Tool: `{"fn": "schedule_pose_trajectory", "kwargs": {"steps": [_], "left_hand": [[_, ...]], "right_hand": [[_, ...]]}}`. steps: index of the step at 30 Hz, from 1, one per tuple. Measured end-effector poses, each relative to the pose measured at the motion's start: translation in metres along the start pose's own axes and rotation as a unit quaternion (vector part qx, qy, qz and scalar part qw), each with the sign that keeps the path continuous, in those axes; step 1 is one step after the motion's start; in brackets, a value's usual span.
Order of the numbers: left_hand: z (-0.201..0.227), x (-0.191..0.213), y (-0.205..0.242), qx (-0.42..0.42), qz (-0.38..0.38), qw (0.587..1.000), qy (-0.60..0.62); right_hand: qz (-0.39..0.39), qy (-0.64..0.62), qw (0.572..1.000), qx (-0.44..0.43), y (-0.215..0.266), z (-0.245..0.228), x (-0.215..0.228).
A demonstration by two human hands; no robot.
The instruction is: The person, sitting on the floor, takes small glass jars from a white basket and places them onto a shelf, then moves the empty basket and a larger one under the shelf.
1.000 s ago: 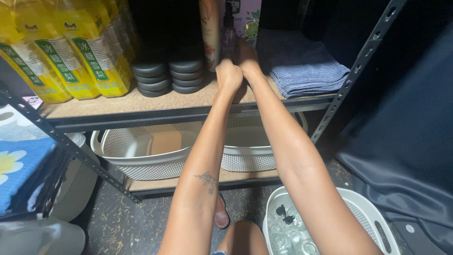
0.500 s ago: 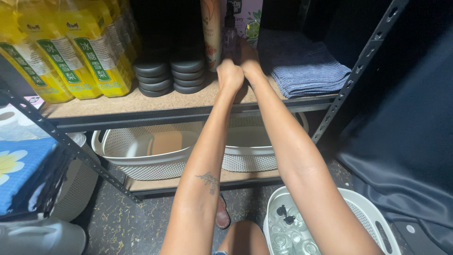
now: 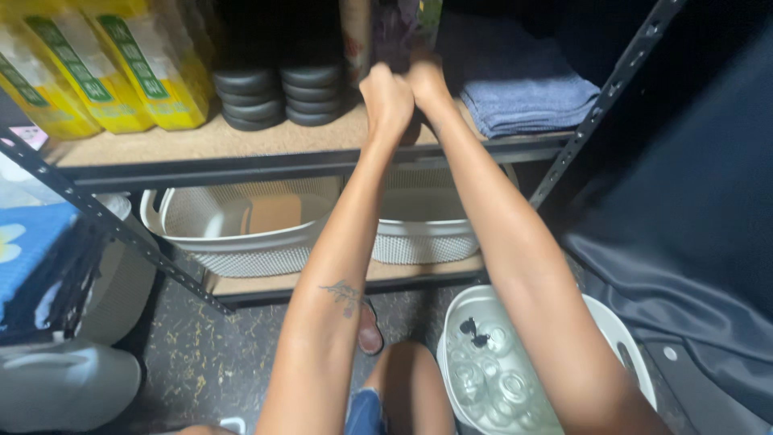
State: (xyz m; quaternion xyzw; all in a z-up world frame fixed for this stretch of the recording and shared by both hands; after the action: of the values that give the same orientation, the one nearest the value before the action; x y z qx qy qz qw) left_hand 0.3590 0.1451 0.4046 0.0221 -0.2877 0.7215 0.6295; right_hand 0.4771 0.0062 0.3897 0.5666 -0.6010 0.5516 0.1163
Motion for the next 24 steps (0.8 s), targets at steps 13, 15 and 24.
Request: {"fn": "schedule_pose_trajectory", "kwargs": {"steps": [13, 15, 24], "left_hand": [[0.106, -0.004, 0.263, -0.209, -0.146, 0.948, 0.193], [0.093, -0.038, 0.299, -0.204, -0.221, 0.936, 0.185], [-0.138, -0.249, 0.419, 0.121, -0.444, 0.887, 0.025]], "right_hand": [[-0.020, -0.243, 0.970, 0.023, 0.317, -0.167, 0.190], [-0.048, -0.232, 0.970, -0.056, 0.364, -0.150, 0.183], [-0.217, -0.118, 0.915, -0.320, 0.574, 0.047, -0.018]]}}
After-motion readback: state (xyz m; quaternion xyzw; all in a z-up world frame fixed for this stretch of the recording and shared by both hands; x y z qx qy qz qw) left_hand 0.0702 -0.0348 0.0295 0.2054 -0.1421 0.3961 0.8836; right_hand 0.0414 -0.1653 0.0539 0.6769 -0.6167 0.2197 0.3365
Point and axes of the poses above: each hand's wrist, its own y-axis away from the middle knuckle, its own x-axis out of the back of the hand, z = x × y, the point moved 9 cm from there along -y, towards the middle knuckle, and after that the axes turned 13 degrees about -z, right-handed, at the moved point
